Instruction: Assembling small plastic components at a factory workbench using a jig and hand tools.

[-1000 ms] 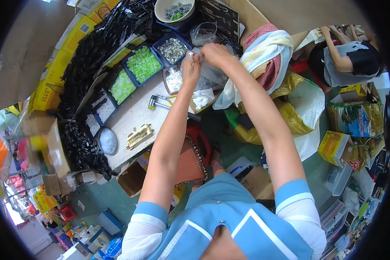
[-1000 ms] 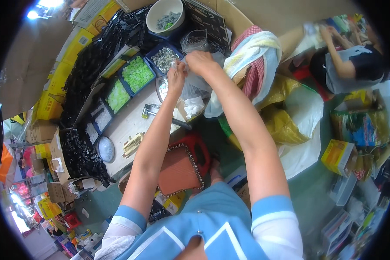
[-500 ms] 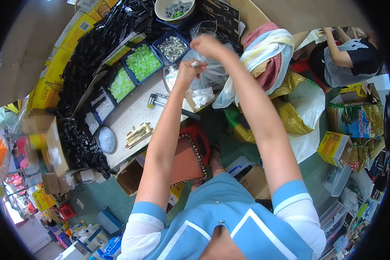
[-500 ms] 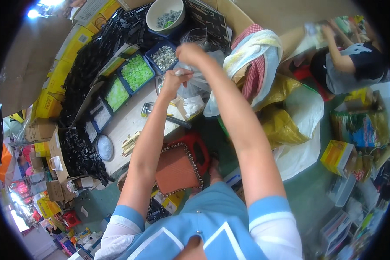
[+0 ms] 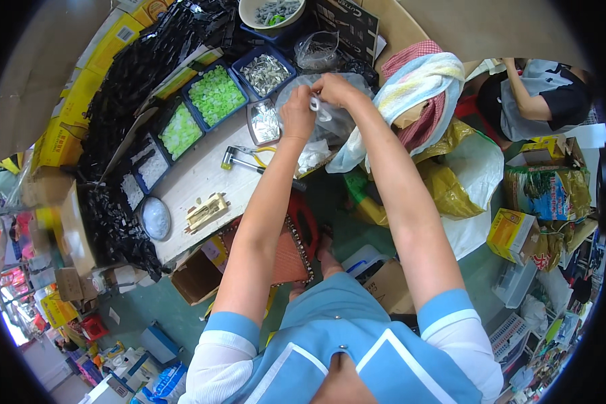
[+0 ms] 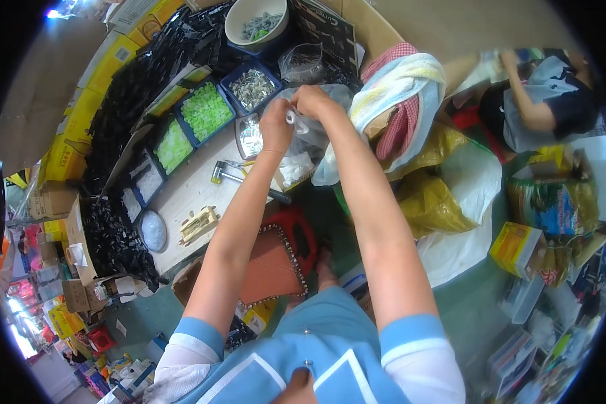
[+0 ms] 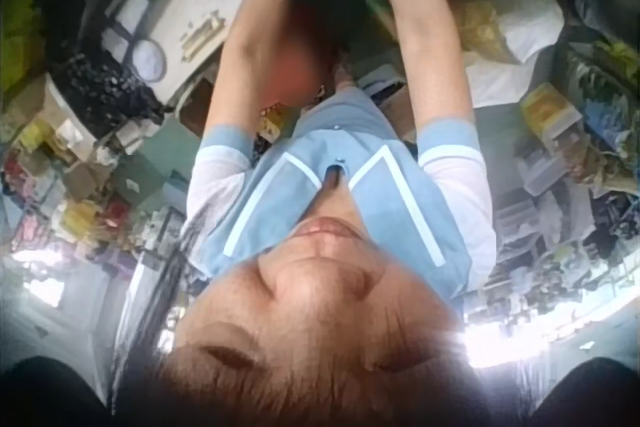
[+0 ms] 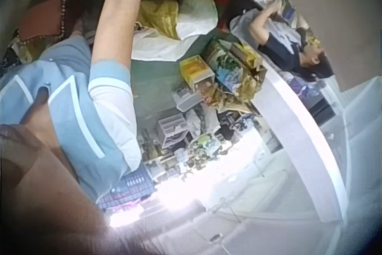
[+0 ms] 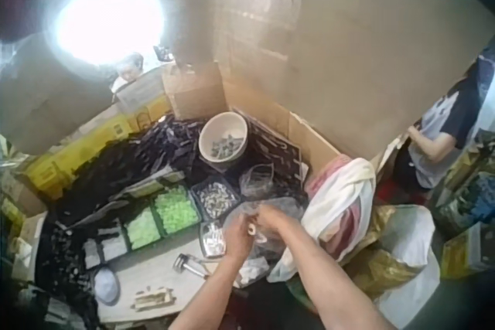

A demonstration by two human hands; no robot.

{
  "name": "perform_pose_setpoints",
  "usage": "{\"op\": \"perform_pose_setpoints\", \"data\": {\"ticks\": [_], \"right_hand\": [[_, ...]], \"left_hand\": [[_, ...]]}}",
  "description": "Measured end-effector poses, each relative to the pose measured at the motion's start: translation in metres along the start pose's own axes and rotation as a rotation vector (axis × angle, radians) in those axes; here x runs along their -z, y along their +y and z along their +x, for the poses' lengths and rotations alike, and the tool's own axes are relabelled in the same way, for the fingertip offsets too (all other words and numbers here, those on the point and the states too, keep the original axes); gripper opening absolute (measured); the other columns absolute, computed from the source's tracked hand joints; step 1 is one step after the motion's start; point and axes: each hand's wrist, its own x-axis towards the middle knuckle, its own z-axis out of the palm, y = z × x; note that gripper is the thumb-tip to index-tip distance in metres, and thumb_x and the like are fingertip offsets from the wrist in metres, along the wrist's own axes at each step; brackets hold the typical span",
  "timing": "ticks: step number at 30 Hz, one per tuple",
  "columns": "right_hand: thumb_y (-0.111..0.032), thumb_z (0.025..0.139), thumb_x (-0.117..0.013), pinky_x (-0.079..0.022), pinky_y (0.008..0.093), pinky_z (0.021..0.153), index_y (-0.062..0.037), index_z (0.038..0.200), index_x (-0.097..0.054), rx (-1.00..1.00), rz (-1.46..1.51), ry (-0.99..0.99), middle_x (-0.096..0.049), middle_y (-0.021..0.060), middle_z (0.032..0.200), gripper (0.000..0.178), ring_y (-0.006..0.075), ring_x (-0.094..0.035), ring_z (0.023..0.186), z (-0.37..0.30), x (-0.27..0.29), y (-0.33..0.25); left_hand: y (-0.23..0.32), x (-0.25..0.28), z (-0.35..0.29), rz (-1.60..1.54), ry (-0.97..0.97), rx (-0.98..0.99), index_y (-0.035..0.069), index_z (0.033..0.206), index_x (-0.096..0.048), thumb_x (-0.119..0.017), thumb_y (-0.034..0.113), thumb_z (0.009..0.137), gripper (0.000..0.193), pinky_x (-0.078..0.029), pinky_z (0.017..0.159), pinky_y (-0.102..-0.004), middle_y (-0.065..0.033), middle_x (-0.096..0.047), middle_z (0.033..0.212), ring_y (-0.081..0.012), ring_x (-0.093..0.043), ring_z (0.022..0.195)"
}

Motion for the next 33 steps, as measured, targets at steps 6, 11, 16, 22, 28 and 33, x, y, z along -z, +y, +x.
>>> {"op": "perform_pose_setpoints", "data": {"ticks": [6, 11, 16, 22, 28, 33], "right_hand": [[-0.011, 0.069, -0.052, -0.048, 0.0423, 0.073, -0.0052, 0.079, -0.065, -0.034, -0.306, 0.351, -0.061, 0.0208, 0.085, 0.018, 0.0375, -0.059, 0.082, -0.01, 0.003, -0.017], [-0.009, 0.068, -0.052, -0.048, 0.0455, 0.072, -0.0003, 0.078, -0.065, -0.086, -0.428, 0.378, -0.061, 0.0234, 0.084, 0.019, 0.0384, -0.06, 0.082, -0.013, -0.004, 0.0], [-0.013, 0.074, -0.052, -0.041, 0.046, 0.08, -0.0127, 0.099, -0.063, -0.112, -0.562, 0.18, -0.057, 0.0159, 0.107, 0.027, 0.0299, -0.05, 0.106, -0.021, -0.013, -0.019], [-0.013, 0.079, -0.045, -0.044, 0.0445, 0.074, -0.0106, 0.087, -0.065, -0.057, -0.713, 0.277, -0.062, 0.0093, 0.093, 0.021, 0.0281, -0.06, 0.087, -0.018, -0.022, 0.008], [-0.013, 0.073, -0.05, -0.047, 0.0433, 0.073, -0.0107, 0.08, -0.065, 0.121, -0.506, 0.504, -0.057, 0.0147, 0.091, 0.017, 0.0347, -0.058, 0.086, -0.024, 0.042, -0.029], [-0.006, 0.067, -0.049, -0.043, 0.0354, 0.067, -0.0074, 0.081, -0.062, 0.34, -0.304, 0.726, -0.054, 0.0124, 0.077, 0.019, 0.031, -0.055, 0.075, -0.058, 0.061, -0.053]], "left_hand": [[-0.003, -0.001, -0.01, -0.822, -0.095, 0.428, 0.007, 0.084, -0.066, -0.058, -0.002, 0.069, 0.019, -0.041, 0.047, -0.0241, -0.004, -0.06, 0.071, -0.0091, -0.055, 0.059], [-0.011, -0.001, -0.045, -0.47, -0.057, 0.115, 0.007, 0.083, -0.065, -0.055, -0.01, 0.056, 0.033, -0.043, 0.058, -0.0288, -0.0093, -0.057, 0.07, -0.0203, -0.057, 0.067], [-0.038, 0.041, -0.096, -0.64, 0.063, 0.271, 0.005, 0.104, -0.057, -0.051, -0.007, 0.069, 0.037, -0.044, 0.055, -0.0274, -0.0069, -0.055, 0.073, -0.0202, -0.052, 0.059], [-0.059, 0.115, -0.261, -0.714, -0.185, 0.699, 0.001, 0.1, -0.058, -0.058, 0.005, 0.08, 0.021, -0.046, 0.058, -0.0223, -0.0041, -0.058, 0.08, -0.0109, -0.055, 0.07], [-0.088, 0.171, -0.475, -0.298, -0.401, 1.023, 0.001, 0.089, -0.063, -0.059, 0.006, 0.075, 0.015, -0.048, 0.065, -0.0306, -0.0119, -0.061, 0.08, -0.0203, -0.06, 0.071], [-0.064, 0.187, -0.511, -0.362, -0.464, 1.202, 0.002, 0.087, -0.063, -0.06, 0.009, 0.073, 0.016, -0.048, 0.064, -0.0329, -0.0136, -0.061, 0.078, -0.0242, -0.06, 0.07]]}}
